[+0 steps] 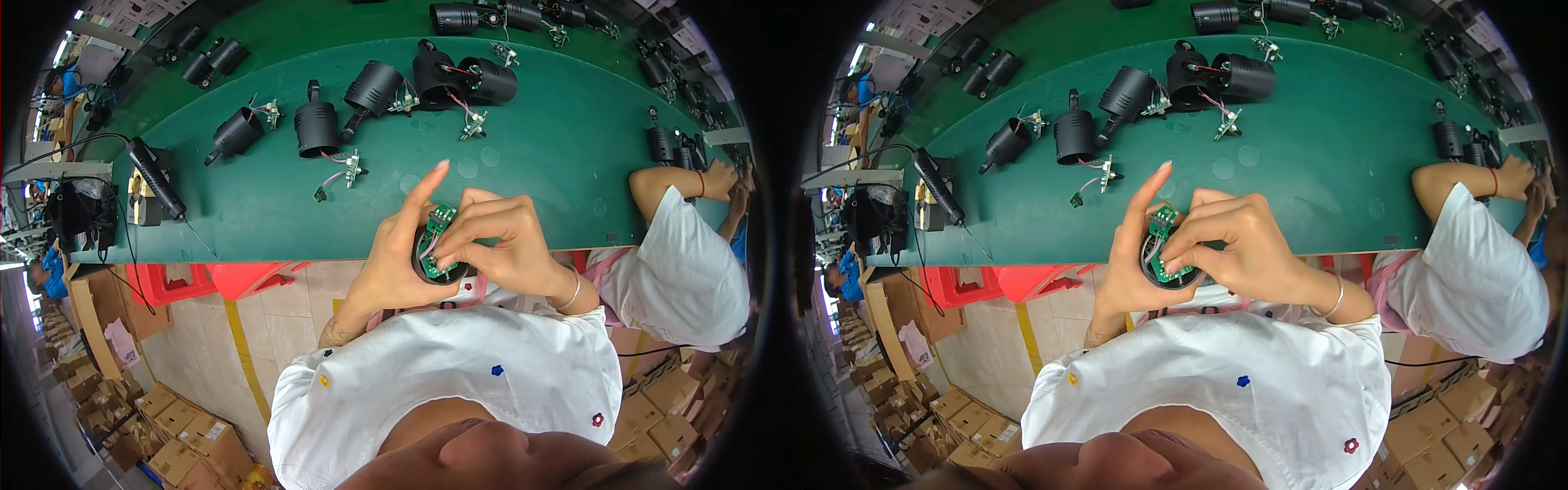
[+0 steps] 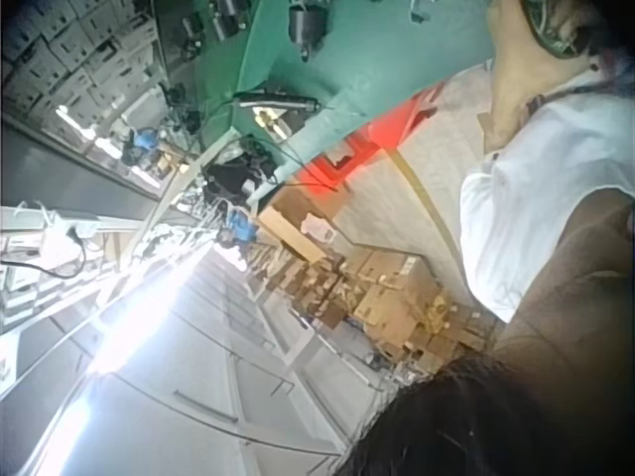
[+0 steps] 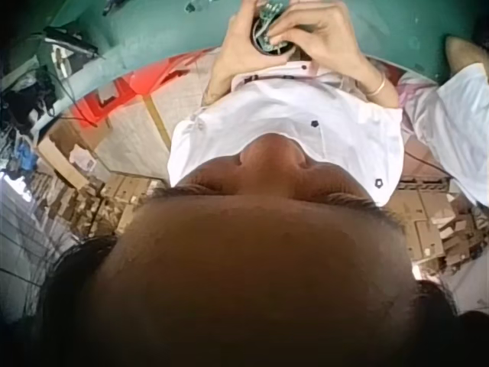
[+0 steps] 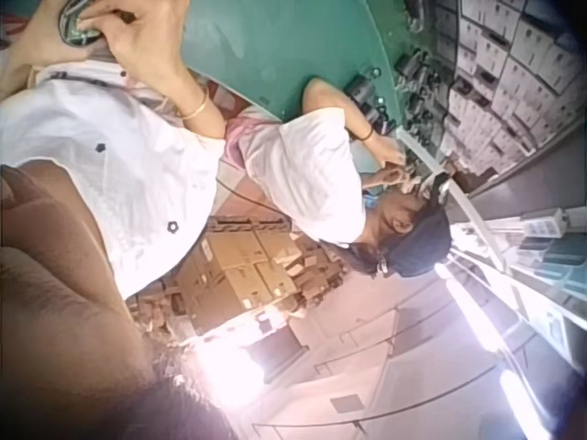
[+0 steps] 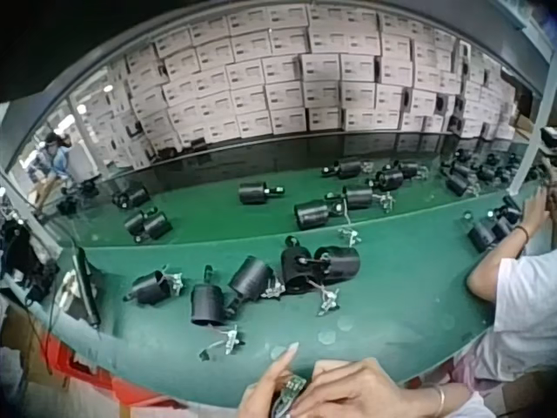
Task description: The person assembles electronic devices by fitting circuit boards into cylindrical housings by hand and placing the assembled housings onto the workbench.
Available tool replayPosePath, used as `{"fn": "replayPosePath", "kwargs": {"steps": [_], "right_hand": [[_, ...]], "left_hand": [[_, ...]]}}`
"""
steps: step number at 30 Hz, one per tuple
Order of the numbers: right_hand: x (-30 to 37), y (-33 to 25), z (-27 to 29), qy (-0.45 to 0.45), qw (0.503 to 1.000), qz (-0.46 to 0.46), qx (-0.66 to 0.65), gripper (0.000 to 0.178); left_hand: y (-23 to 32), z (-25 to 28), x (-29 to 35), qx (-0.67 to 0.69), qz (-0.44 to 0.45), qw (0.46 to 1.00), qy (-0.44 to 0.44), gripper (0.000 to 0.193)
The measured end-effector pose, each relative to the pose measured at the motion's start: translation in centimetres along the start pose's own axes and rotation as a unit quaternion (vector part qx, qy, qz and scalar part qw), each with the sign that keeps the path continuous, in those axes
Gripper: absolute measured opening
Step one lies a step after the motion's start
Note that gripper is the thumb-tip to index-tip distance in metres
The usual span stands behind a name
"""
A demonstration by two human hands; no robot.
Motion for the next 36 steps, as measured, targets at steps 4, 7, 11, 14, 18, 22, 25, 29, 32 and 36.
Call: {"fn": "replayPosePath", "kwargs": {"steps": [4,7,11,14,18,22,25,29,32,36], "right_hand": [[0.3,-0.3,-0.3,0.038,0.998,0.027,0.042,0.017],[1.2,-1.8,-0.8,0.104,0.973,0.144,0.144,0.020],[0.5,-2.0,0.0,0.094,0.979,0.087,0.160,0.023],[-0.1,-1.8,0.3,0.089,0.984,0.046,0.149,0.027],[-0.8,-0.9,0.1,0.075,0.992,-0.012,0.100,0.035],[-0.8,0.4,-0.9,0.045,0.999,-0.004,0.008,0.038],[-0.9,0.8,-1.0,0.041,0.999,0.022,0.014,0.038],[-0.8,1.1,-1.2,0.035,0.999,0.041,0.010,0.038],[-0.6,1.4,-1.3,0.030,0.999,0.019,-0.021,0.038],[-1.1,1.6,-0.9,0.021,0.999,0.023,-0.011,0.039]], "left_hand": [[0.1,0.1,-0.2,-0.008,-0.012,1.000,0.003,0.103],[0.2,0.1,-0.3,0.011,-0.039,0.999,0.012,0.103],[-0.3,0.4,-0.1,0.007,-0.077,0.996,0.034,0.107],[-0.5,0.5,0.1,0.011,-0.092,0.994,0.054,0.112],[-0.7,1.3,0.3,0.024,-0.095,0.990,0.104,0.125],[0.7,1.6,-0.1,-0.074,-0.170,0.980,0.078,0.130],[0.9,1.6,0.0,-0.074,-0.170,0.979,0.085,0.124],[0.8,1.4,0.2,-0.079,-0.172,0.978,0.089,0.119],[0.6,1.1,0.2,-0.095,-0.179,0.976,0.080,0.119],[0.7,1.3,0.2,-0.080,-0.173,0.978,0.083,0.119]]}}
Point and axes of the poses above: each hand's wrist, its own x-axis away from the middle knuckle, its own z-axis out of the back of the hand, y = z × x, the point moved 7 cm from there along -x, towards the middle knuckle, and after that the axes turned 4 degrees about -z, right-handed, at the moved point
